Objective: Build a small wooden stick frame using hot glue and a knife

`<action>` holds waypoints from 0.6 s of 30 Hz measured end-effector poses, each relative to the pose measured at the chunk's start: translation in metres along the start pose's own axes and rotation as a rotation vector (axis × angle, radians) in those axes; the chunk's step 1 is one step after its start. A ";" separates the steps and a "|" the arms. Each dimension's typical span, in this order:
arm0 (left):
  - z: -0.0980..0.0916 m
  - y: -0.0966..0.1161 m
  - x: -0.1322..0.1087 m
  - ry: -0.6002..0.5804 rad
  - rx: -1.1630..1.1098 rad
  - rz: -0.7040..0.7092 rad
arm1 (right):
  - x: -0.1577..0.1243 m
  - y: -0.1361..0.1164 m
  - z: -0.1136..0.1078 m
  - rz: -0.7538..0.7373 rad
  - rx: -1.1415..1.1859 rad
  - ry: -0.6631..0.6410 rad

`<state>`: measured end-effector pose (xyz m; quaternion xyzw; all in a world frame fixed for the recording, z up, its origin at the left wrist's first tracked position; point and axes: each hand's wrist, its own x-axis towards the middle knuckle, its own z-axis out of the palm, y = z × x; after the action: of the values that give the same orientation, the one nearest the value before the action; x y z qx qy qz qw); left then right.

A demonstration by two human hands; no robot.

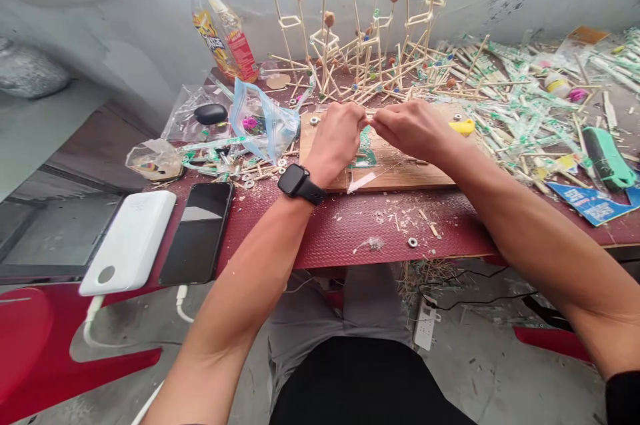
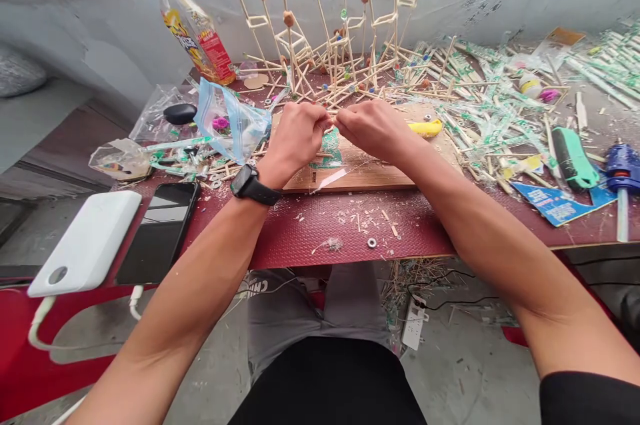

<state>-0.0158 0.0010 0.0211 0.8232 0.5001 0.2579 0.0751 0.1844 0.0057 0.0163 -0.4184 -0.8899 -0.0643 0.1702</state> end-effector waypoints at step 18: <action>-0.011 0.000 -0.004 0.089 -0.091 0.008 | 0.000 -0.037 -0.012 0.177 -0.198 -0.051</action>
<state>-0.0229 -0.0034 0.0291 0.8088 0.4872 0.3170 0.0891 0.1590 -0.0212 0.0288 -0.5113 -0.8429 -0.1259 0.1103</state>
